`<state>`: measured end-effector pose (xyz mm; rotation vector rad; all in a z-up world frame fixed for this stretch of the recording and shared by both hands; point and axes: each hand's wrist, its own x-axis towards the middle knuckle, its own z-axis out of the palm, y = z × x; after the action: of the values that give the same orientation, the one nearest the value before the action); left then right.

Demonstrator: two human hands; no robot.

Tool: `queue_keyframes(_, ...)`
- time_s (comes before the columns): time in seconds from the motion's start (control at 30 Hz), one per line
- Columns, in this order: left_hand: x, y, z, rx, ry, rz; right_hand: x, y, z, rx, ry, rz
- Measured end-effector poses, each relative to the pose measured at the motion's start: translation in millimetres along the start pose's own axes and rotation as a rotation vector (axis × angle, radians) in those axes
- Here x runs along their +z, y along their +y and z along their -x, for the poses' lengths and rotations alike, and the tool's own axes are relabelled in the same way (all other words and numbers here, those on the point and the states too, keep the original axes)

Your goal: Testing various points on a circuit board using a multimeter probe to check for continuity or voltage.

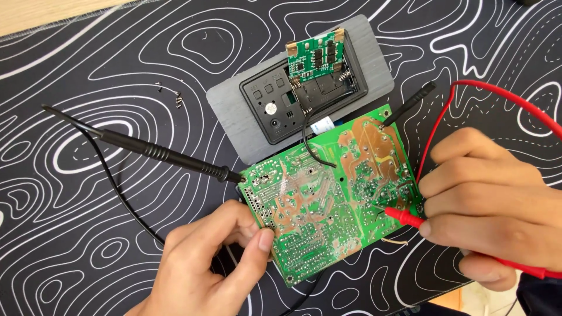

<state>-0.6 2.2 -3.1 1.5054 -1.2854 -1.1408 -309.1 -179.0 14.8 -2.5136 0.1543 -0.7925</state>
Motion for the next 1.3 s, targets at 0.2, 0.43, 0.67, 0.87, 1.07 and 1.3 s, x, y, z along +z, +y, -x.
queue_keyframes(0.2, 0.2, -0.3, 0.2, 0.011, 0.000, 0.015, 1.3, 7.2, -0.3, -0.067, -0.026, -0.037)
queue_keyframes(0.43, 0.4, 0.5, -1.3, 0.051, 0.002, -0.015, 0.0, 10.9, -3.6, -0.137, -0.024, -0.051)
queue_keyframes(0.67, 0.6, 0.9, -0.9, 0.013, -0.004, -0.006, -1.8, 11.1, -0.9, -0.153, -0.065, -0.059)
queue_keyframes(0.87, -1.0, 4.6, -2.8, 0.040, -0.005, 0.000, 3.4, 13.2, 3.4, -0.139, -0.036, -0.055)
queue_keyframes(1.07, -1.9, 3.7, -3.2, 0.086, -0.006, 0.007, 0.8, 10.0, 1.9, -0.150, -0.062, -0.043)
queue_keyframes(1.3, -1.7, 6.0, -2.8, 0.040, -0.014, 0.032, -1.3, 7.7, -11.1, -0.134, -0.087, -0.105)
